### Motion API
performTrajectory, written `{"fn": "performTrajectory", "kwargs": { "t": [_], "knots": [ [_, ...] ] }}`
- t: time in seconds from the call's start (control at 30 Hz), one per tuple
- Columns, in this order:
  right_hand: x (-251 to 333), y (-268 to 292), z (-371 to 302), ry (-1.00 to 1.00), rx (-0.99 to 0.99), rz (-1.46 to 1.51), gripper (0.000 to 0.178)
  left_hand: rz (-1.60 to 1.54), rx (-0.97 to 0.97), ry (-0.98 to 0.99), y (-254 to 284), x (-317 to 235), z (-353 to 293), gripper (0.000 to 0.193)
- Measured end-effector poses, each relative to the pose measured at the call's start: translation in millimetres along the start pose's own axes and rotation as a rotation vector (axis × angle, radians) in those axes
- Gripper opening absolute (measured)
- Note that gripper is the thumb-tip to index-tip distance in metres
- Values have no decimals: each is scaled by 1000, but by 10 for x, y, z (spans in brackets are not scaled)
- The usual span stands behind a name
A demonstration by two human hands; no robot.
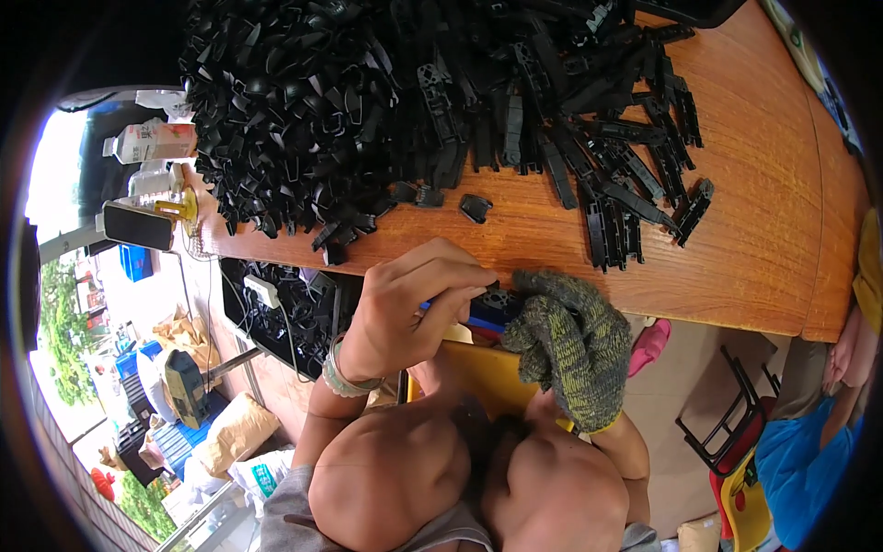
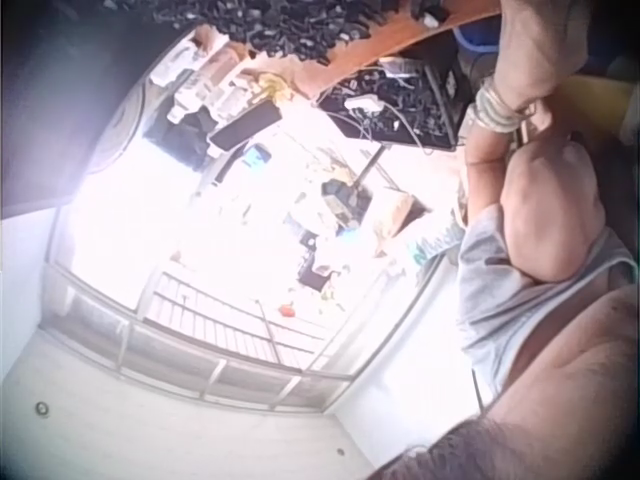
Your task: The person repeatedly picks up small plastic pieces from a pile on the table and attaches them onto component parts by hand.
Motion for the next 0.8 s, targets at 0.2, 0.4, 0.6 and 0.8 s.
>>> {"fn": "performTrajectory", "kwargs": {
  "t": [0.2,0.4,0.6,0.8],
  "knots": [
    [44,-70,-55,25,-78,-28,25,-141,1,230,-3,43,-47,15],
    [93,-82,-56,93,-42,-68,25,-66,-42,161,-3,-11,-34,13],
    [3,-54,-40,-54,-27,-68,26,-52,-17,97,22,-29,-25,16],
    [-68,-18,-76,82,-2,-83,24,-39,-69,204,-76,60,-81,9]
  ]
}}
Point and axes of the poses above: each hand's wrist, its own z-axis towards the middle knuckle, its own y-axis out of the back of the hand, x = y × z, the point moved 3 cm from there along z, towards the middle knuckle, and after that the axes turned 8 degrees about -x, right-handed, at the moved point
